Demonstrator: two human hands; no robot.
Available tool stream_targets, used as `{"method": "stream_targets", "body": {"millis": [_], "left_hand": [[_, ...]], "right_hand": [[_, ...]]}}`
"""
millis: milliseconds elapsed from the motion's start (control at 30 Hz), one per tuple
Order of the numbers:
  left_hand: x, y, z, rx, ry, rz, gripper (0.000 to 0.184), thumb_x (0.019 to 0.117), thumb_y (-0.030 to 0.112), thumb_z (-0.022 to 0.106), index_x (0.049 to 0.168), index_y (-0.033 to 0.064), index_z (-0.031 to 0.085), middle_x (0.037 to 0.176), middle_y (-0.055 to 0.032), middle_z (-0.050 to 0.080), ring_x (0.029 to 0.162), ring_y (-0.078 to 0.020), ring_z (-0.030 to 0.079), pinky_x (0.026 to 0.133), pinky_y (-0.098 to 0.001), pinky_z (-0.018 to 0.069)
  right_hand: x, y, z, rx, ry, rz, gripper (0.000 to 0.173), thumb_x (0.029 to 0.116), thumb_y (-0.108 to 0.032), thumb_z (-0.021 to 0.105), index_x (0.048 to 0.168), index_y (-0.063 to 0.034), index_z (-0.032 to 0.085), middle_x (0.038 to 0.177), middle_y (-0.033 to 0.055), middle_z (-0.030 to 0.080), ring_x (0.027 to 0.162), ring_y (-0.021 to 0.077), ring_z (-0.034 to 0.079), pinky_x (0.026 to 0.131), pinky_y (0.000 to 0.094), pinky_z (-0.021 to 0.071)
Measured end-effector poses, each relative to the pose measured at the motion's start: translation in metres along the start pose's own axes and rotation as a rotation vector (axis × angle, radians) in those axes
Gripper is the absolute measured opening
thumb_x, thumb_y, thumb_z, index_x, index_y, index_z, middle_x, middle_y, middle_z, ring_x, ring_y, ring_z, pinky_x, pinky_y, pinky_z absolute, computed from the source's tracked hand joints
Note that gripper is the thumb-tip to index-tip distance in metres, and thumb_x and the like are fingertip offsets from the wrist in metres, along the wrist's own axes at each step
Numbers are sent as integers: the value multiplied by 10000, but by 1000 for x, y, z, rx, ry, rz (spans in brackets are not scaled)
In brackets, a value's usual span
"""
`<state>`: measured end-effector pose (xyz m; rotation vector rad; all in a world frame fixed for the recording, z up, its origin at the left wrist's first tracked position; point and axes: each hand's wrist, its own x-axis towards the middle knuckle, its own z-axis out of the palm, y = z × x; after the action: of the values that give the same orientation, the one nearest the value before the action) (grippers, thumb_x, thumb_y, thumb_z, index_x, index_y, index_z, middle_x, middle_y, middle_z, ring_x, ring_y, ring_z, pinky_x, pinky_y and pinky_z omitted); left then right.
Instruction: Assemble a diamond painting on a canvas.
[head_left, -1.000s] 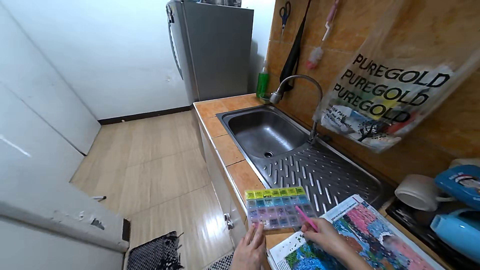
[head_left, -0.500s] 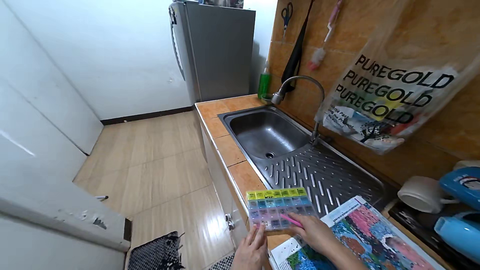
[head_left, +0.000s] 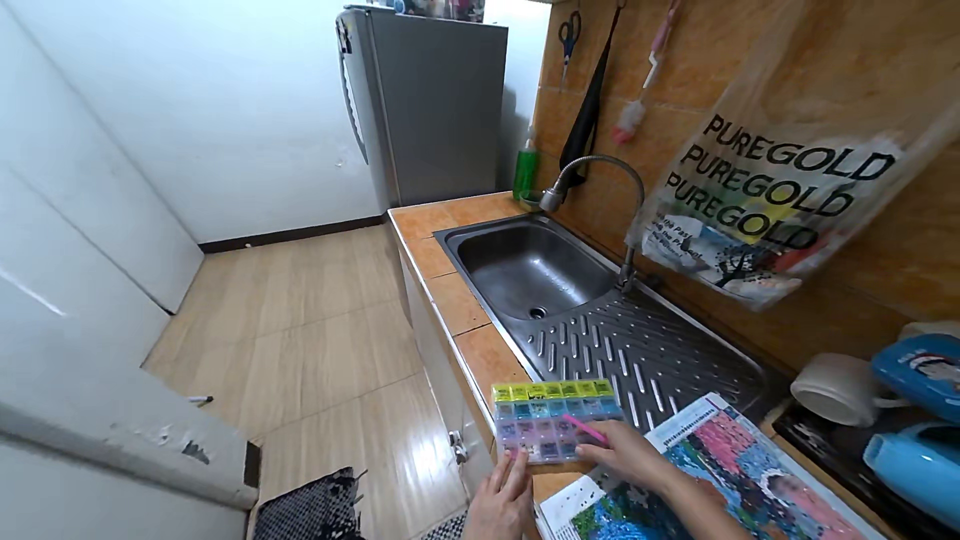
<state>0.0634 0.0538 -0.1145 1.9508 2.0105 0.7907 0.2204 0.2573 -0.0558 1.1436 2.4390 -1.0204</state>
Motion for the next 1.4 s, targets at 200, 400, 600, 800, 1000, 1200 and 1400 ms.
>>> {"method": "stream_targets", "body": {"millis": [200,400,600,800,1000,1200,1400], "left_hand": [[-1,-1,1,1,37,14,404,805,-144,657,1173,-6,750,1459,-197,577,1340,-430,553,942,-552,544],[-1,-1,2,18,38,16,410,798,-141,664,1173,0,752,1458,-195,579,1336,-428,557,941,-544,546],[-1,0,0,26,16,9,397,817,-129,657,1180,3,751,1467,-191,571,1348,-425,547,954,-541,541],[-1,-1,4,42,59,19,399,802,-135,663,1159,12,761,1449,-182,591,1327,-412,571,933,-531,554],[-2,-1,0,22,28,16,404,810,-133,659,1178,5,751,1468,-187,571,1351,-416,547,953,-542,541],[-2,0,3,13,51,15,415,793,-132,675,1175,9,754,1450,-190,587,1342,-414,556,953,-544,545],[-1,-1,1,22,37,13,410,802,-140,659,1171,10,755,1461,-184,579,1347,-413,552,947,-541,544]], "right_hand": [[-1,1,-2,94,11,-12,355,1029,-182,607,1335,-2,621,1082,232,649,889,302,593,868,459,473],[3,2,2,110,66,-7,326,1044,-210,589,1280,6,654,1104,240,664,931,323,618,898,483,475],[4,-24,7,31,165,145,284,1017,-201,626,1191,9,703,1150,220,687,1079,351,642,982,511,467],[8,-18,11,44,224,110,244,1007,-161,602,1127,21,712,1059,215,688,986,328,644,918,489,480],[-6,-2,10,183,263,14,225,991,-133,624,1066,64,704,887,176,647,787,242,568,786,416,474],[-32,11,6,12,154,108,251,1002,-156,614,1084,62,710,971,229,689,925,345,649,886,509,490],[-36,5,9,-66,124,176,262,1012,-182,617,1104,41,718,1041,226,701,1012,361,656,938,519,481]]}}
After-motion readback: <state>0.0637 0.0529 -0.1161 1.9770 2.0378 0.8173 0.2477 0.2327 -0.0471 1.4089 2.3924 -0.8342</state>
